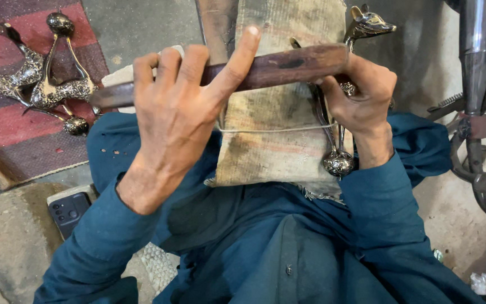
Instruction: The person sits cross-legged on the floor and uses a hammer and chisel to engrave a metal deer figurine. They repeatedly strike the chisel to create patterns on the figurine's surface, repositioning the object as needed.
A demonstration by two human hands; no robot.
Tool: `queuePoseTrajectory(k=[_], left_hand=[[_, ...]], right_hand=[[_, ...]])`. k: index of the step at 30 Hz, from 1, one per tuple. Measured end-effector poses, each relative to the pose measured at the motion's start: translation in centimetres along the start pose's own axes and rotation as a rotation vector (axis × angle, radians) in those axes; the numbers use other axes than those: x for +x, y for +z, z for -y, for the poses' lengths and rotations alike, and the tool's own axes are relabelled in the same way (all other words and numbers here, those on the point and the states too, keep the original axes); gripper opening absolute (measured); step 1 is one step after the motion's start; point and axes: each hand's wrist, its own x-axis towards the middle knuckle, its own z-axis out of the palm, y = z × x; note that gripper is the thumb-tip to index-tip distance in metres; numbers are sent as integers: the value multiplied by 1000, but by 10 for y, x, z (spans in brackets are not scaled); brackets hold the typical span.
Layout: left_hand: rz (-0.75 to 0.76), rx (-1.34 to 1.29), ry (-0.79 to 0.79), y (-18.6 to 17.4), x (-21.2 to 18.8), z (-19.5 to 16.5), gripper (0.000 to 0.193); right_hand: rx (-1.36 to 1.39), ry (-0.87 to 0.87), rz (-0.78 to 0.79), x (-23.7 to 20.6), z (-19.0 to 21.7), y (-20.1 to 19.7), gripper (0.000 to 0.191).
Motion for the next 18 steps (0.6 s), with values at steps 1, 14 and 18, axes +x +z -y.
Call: queuePoseTrajectory(k=[1,14,18], left_hand=[[-5,-10,1,0,0,1,74],[-32,-5,-24,5,-2,3,66],[-28,-151,-67,6,-1,4,70]], right_hand=[[-14,-10,3,0,0,0,12],[21,-55,40,7,1,1,15],[20,-26,29,9,8,2,20]])
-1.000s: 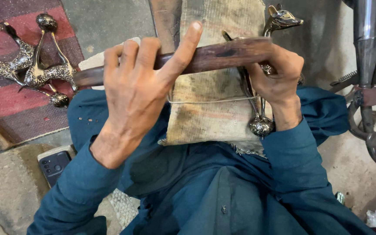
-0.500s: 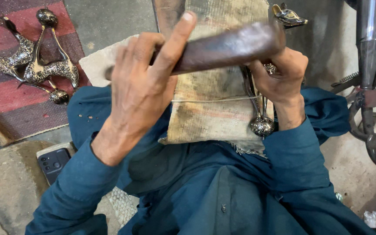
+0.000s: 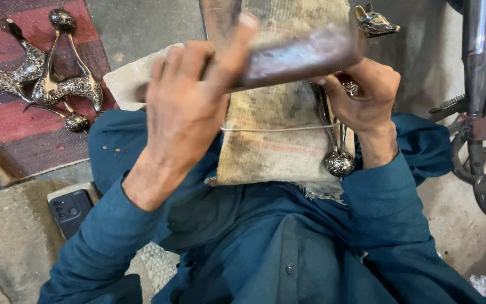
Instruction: The person sits cross-legged on the floor and uses a hammer and chisel to engrave a metal deer figurine. They repeatedly strike the chisel to create patterns on the figurine's surface, repositioning the object as needed.
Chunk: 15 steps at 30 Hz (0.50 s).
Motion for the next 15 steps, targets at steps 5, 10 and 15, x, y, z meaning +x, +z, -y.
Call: queuePoseTrajectory(k=[5,10,15], left_hand=[[21,-125,-30,-2,0,3,72],[-8,38,37,-1,-2,5,75],[-3,235,95,2,-2,8,74]], right_hand=[[-56,-26,9,3,2,0,20],[-23,-5,23,2,3,1,19],[39,-46,20,3,1,0,19]])
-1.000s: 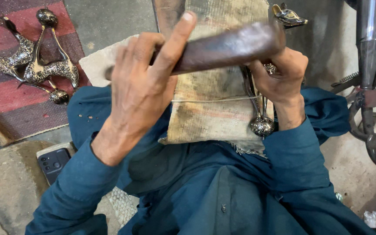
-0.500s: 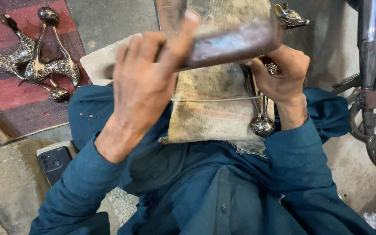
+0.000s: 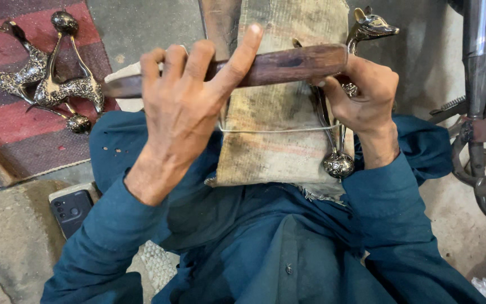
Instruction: The person sits cross-legged on the floor and uses a hammer and chisel to engrave a metal deer figurine. They repeatedly strike the chisel to create patterns on the figurine's surface, repositioning the object as needed.
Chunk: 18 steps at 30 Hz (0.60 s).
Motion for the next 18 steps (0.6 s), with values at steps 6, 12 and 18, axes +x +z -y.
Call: queuePoseTrajectory(k=[6,12,18], left_hand=[[-23,-132,-37,1,3,0,68],[0,-114,-46,-2,5,1,67],[73,-123,-86,-7,7,-4,74]], right_hand=[[6,41,29,2,-5,2,17],[-13,60,54,4,0,-2,11],[-12,114,67,1,2,-3,17]])
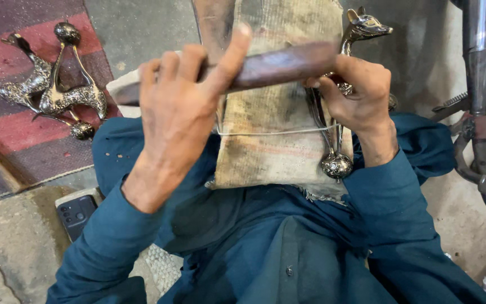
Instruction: The person sits cross-legged on the floor and uses a hammer and chisel to engrave a metal deer figurine. They repeatedly strike the chisel to create patterns on the figurine's surface, repositioning the object as needed.
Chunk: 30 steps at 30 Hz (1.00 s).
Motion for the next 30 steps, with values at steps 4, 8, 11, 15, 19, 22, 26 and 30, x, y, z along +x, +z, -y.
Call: queuePoseTrajectory(k=[4,8,11,15,19,22,26,30], left_hand=[[53,-228,-74,-10,1,3,80],[-61,-794,-271,-21,-12,-6,73],[-205,-1124,-338,-7,-20,-24,69],[-101,-1280,-387,12,-19,-27,68],[18,-1007,-397,4,-17,-19,63],[111,-835,-389,-10,-13,-11,66],[123,-795,-270,-22,-6,-8,66],[154,-779,-241,-26,1,-6,66]], right_hand=[[406,152,-200,-4,-6,6,22],[601,209,-395,-8,-7,3,19],[590,249,-412,-11,-2,3,26],[561,230,-323,-9,1,7,22],[522,203,-247,-6,1,14,17],[512,217,-234,-7,2,17,17],[484,220,-249,-9,4,20,15],[388,211,-237,-9,5,19,15]])
